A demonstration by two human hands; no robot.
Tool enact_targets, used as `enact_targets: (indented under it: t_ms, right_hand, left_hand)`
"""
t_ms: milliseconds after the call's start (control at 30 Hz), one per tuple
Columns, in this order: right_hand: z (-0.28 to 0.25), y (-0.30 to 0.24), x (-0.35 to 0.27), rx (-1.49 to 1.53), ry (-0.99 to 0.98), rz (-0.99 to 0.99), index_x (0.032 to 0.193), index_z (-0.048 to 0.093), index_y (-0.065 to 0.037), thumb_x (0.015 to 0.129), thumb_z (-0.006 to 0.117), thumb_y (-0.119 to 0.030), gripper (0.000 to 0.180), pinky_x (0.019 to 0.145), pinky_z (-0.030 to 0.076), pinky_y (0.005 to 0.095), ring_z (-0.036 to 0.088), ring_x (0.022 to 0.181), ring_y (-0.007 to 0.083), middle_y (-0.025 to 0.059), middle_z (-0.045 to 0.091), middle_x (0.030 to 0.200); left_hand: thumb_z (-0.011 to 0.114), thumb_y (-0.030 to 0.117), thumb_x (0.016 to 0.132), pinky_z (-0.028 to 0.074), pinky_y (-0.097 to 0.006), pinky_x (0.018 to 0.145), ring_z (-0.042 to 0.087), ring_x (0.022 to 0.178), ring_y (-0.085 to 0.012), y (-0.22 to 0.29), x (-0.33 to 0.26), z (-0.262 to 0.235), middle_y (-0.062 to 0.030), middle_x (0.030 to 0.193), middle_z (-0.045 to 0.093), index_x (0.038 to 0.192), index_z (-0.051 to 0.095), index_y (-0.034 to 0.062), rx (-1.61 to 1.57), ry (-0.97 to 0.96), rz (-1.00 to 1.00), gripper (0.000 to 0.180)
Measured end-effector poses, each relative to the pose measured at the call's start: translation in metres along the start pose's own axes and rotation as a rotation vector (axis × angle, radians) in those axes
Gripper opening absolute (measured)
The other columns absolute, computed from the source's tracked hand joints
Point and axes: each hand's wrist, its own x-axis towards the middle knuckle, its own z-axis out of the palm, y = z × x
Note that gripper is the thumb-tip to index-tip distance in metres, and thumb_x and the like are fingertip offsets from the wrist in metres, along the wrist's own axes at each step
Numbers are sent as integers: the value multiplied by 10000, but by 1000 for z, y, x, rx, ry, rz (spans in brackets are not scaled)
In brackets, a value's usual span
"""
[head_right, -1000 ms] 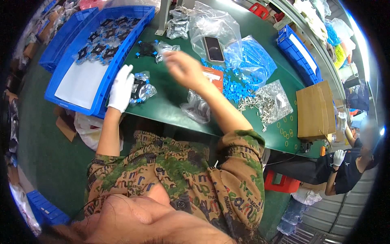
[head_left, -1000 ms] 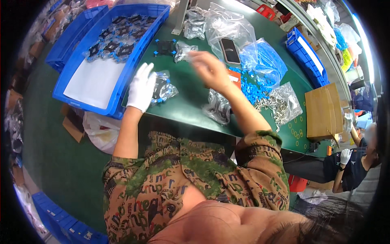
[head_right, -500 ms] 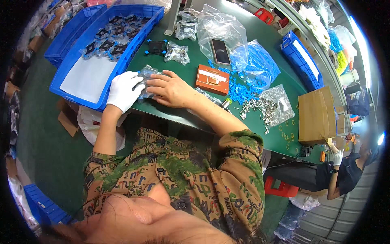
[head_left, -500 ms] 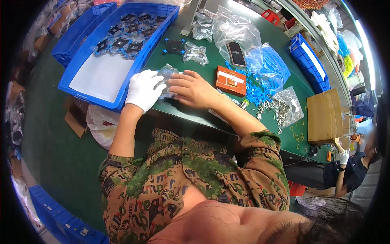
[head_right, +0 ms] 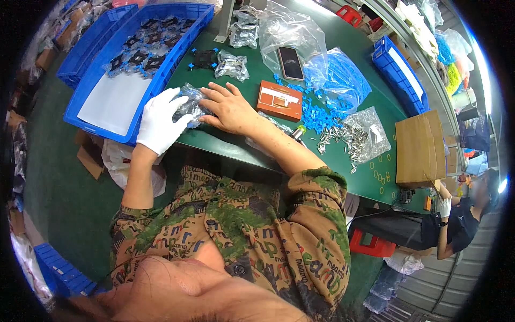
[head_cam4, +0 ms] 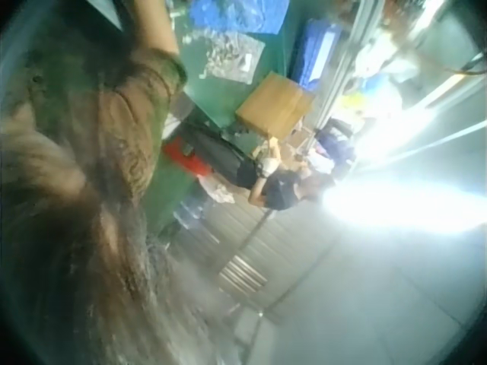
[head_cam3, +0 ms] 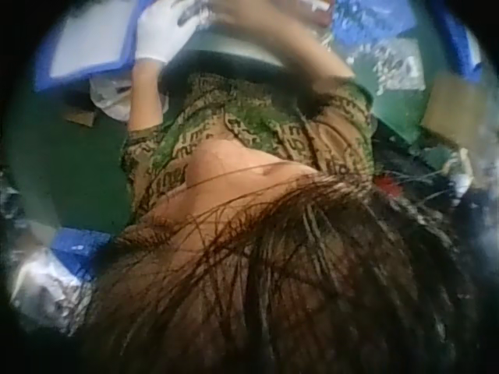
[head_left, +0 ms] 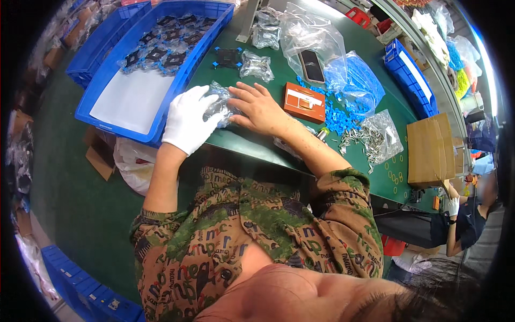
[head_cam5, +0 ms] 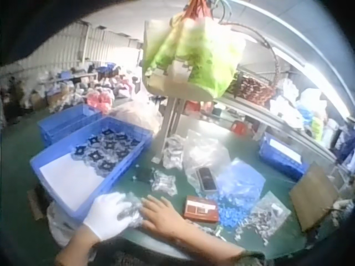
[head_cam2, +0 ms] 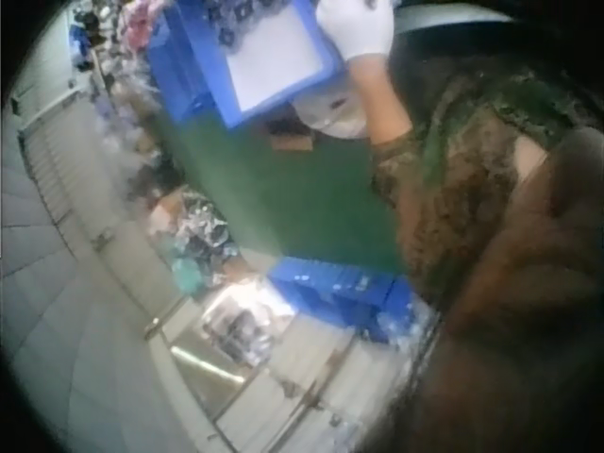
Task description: The person assembles small black plastic components by inserting metal pins and securing them with blue plastic clips. They use a hammer to tap the pins into place and then place the finished units into a blue bin. The process is repeated for multiple units throughout the video.
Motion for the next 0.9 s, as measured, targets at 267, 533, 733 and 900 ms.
enact_targets:
  t_ms: [267, 533, 733, 900]
  right_hand:
    - [6, 2, -2, -7, 8, -5, 1329, 629, -134, 955, 661, -479, 511, 1154, 347, 599, 450, 1438, 314, 98, 562, 1482]
    - [5, 3, 3, -26, -6, -28, 1331, 629, -134, 957, 655, -481, 510, 1147, 361, 593, 468, 1424, 308, 86, 574, 1469]
    - [7, 9, 0, -37, -12, -15, 1308, 641, -133, 957, 663, -449, 472, 1151, 354, 590, 464, 1428, 312, 92, 570, 1469]
    - [1, 5, 3, -37, -17, -48, 1299, 651, -137, 939, 686, -427, 464, 1149, 353, 588, 473, 1415, 322, 98, 580, 1447]
  left_hand:
    - [758, 437, 851, 460, -455, 1069, 610, 1245, -337, 1, 13, 10, -175, 1348, 650, 1232, 712, 72, 30, -182, -65, 529]
    - [632, 223, 964, 531, -417, 985, 682, 1099, -339, -17, 115, 0, -139, 1187, 729, 1181, 743, 104, -114, -13, -70, 271]
    - [552, 227, 974, 538, -437, 983, 688, 1122, -331, -49, 213, 78, -132, 1231, 718, 1229, 736, 185, 226, -389, -152, 317]
    - [586, 118, 912, 533, -430, 1003, 683, 1152, -340, -89, 237, 116, -160, 1262, 705, 1287, 718, 172, 308, -561, -45, 402]
